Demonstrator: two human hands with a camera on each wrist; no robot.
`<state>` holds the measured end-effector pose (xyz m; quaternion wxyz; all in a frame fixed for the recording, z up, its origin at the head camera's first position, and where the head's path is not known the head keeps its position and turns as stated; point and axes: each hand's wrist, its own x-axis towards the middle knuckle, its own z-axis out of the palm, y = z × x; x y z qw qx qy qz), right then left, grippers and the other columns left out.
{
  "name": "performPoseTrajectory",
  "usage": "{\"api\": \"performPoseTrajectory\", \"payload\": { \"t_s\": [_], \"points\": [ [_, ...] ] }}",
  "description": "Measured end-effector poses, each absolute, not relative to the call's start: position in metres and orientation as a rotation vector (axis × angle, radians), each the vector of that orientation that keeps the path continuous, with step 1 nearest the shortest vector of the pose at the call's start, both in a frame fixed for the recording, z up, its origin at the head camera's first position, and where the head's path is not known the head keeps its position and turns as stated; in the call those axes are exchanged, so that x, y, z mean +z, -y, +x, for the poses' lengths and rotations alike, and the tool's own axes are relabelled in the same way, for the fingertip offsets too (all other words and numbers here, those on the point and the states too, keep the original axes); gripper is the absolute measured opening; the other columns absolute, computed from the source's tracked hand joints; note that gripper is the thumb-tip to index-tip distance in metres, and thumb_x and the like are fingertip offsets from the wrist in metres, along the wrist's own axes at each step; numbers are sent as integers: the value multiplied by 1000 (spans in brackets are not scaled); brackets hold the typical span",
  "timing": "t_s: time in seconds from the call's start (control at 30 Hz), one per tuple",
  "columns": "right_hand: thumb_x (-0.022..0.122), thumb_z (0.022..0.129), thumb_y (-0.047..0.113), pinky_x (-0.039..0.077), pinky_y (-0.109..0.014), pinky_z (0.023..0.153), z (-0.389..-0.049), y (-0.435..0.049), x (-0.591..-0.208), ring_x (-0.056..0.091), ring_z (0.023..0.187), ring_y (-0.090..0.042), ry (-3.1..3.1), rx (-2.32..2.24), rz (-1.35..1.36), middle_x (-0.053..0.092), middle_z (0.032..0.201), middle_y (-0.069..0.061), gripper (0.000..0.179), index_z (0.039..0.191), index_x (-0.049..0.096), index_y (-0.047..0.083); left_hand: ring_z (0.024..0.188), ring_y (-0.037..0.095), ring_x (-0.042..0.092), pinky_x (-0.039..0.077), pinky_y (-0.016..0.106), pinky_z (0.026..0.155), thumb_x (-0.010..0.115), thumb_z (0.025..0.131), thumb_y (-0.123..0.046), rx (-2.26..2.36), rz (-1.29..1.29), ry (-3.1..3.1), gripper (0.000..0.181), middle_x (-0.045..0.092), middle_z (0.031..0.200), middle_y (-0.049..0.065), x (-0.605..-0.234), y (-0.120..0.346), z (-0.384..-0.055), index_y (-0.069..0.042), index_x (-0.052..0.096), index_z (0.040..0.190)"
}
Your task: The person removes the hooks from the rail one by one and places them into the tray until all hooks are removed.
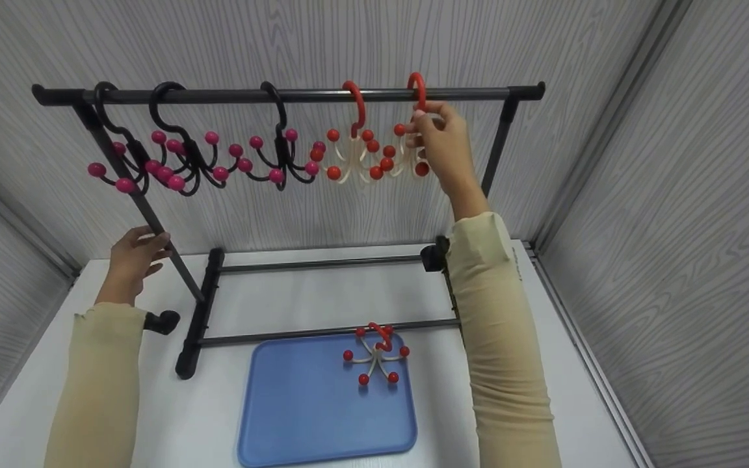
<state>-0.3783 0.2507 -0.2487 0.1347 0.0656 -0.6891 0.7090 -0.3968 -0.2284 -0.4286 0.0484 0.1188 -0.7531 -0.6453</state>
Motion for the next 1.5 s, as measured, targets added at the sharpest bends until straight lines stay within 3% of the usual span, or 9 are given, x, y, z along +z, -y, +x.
{"api": "performPoseTrajectory", "payload": {
  "t_s": [0.4, 0.9, 1.23, 1.5],
  "points": [
    [58, 91, 20, 42, -23, 58, -359, -262, -238, 61, 71, -16, 1928, 2041, 278, 65, 85, -8, 26, 112, 53, 6, 79, 4, 59, 39, 29, 78, 59, 91, -28, -1982, 368, 2285, 36, 56, 91, -10, -430, 226, -401, -15, 46, 122],
    [62, 89, 18, 45, -20, 57, -321, -276, -251, 62, 69, -17, 1915, 2066, 415, 67, 85, -10, 28, 109, 55, 1, 82, 4, 60, 39, 27, 77, 58, 91, -29, -1971, 372, 2303, 36, 56, 92, -10, -429, 229, -402, -16, 45, 123],
    [59, 90, 16, 48, -20, 61, -294, -272, -272, 61, 70, -17, 1998, 2033, 527, 66, 87, -11, 27, 111, 53, -1, 79, 5, 60, 38, 28, 76, 60, 90, -28, -2007, 408, 2265, 28, 57, 87, -12, -426, 234, -401, -20, 47, 114],
    [54, 93, 12, 47, -23, 61, -272, -265, -302, 60, 68, -17, 2067, 1987, 533, 65, 84, -11, 22, 111, 54, -2, 81, 5, 59, 38, 30, 80, 59, 90, -29, -1995, 405, 2280, 31, 57, 86, -12, -430, 238, -400, -18, 47, 117]
  ]
}}
